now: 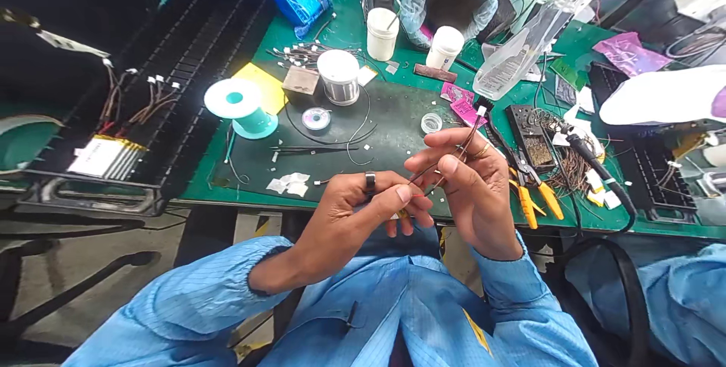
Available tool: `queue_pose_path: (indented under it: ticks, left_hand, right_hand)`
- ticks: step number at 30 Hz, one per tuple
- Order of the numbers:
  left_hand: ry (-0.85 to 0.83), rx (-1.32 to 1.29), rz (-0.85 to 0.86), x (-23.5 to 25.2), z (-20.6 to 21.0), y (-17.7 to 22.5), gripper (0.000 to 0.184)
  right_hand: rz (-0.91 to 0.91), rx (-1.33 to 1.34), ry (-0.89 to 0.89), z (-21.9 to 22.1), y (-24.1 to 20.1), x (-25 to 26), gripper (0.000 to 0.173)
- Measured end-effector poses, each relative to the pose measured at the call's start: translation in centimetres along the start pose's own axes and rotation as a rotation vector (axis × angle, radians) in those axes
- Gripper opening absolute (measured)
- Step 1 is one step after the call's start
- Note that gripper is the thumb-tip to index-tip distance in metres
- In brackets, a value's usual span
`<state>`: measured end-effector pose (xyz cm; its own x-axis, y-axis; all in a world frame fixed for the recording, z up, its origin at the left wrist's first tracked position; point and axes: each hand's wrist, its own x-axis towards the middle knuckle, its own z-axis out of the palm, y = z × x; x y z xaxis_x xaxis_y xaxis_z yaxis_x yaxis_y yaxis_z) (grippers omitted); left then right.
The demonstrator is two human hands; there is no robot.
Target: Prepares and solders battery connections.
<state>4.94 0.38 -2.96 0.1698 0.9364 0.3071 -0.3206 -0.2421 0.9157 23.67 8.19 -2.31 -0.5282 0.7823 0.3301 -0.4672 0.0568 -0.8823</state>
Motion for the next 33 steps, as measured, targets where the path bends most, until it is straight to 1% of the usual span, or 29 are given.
queue_pose_path:
  ticks: [5, 7, 9, 12, 14, 16, 18, 21, 23, 25, 27, 28, 30, 33]
  left_hand:
    - [-0.001, 0.002, -0.037, 0.3, -0.4, 0.1, 0.028]
    - [0.027, 0.011, -0.074, -0.2, -0.7, 0.4, 0.027]
    - [0.061, 0.006, -0.094, -1.1, -1.2, 0.5, 0.022]
    - [0.068, -0.001, -0.093, -3.0, -2.3, 0.7, 0.016]
    - [0.077, 0.012, -0.089, -4.3, -2.8, 0.8, 0.014]
    - [0.132, 0.013, -0.081, -5.4, -3.4, 0.9, 0.013]
    - [0.233, -0.018, -0.059, -6.4, -4.2, 1.1, 0.014]
    - [0.390, -0.081, 0.017, -8.1, -6.0, 1.5, 0.014]
    - [0.480, -0.103, 0.070, -9.4, -7.5, 1.8, 0.015]
    - [0.560, -0.102, 0.123, -10.4, -8.7, 2.4, 0.016]
    - [0.642, -0.080, 0.201, -11.2, -9.6, 3.1, 0.016]
    - [0.683, -0.054, 0.251, -11.5, -10.1, 3.6, 0.016]
    - [0.768, 0.029, 0.374, -12.2, -10.7, 4.5, 0.017]
    - [0.895, 0.205, 0.538, -12.9, -11.2, 5.5, 0.016]
  right_hand:
    - [0.033, -0.024, -0.006, -0.9, 0.1, 0.8, 0.027]
    - [0.049, -0.052, -0.016, -1.0, 0.0, 1.1, 0.023]
    - [0.063, -0.088, -0.035, -0.6, 0.1, 1.6, 0.020]
    - [0.084, -0.189, -0.121, 0.8, 0.2, 3.0, 0.020]
    - [0.093, -0.286, -0.212, 2.1, 0.1, 4.3, 0.024]
    - [0.105, -0.370, -0.301, 3.6, -0.1, 5.8, 0.026]
    - [0.119, -0.430, -0.379, 5.3, 0.2, 7.2, 0.025]
    - [0.196, -0.483, -0.479, 8.1, 1.4, 9.1, 0.025]
    - [0.280, -0.476, -0.493, 10.2, 2.8, 9.8, 0.025]
    - [0.355, -0.445, -0.497, 12.0, 4.2, 10.5, 0.028]
    - [0.393, -0.416, -0.518, 13.5, 5.1, 11.3, 0.036]
    - [0.383, -0.428, -0.531, 14.2, 5.4, 11.7, 0.040]
    - [0.298, -0.495, -0.560, 15.6, 5.8, 12.9, 0.046]
    - [0.129, -0.605, -0.633, 18.2, 5.8, 15.4, 0.043]
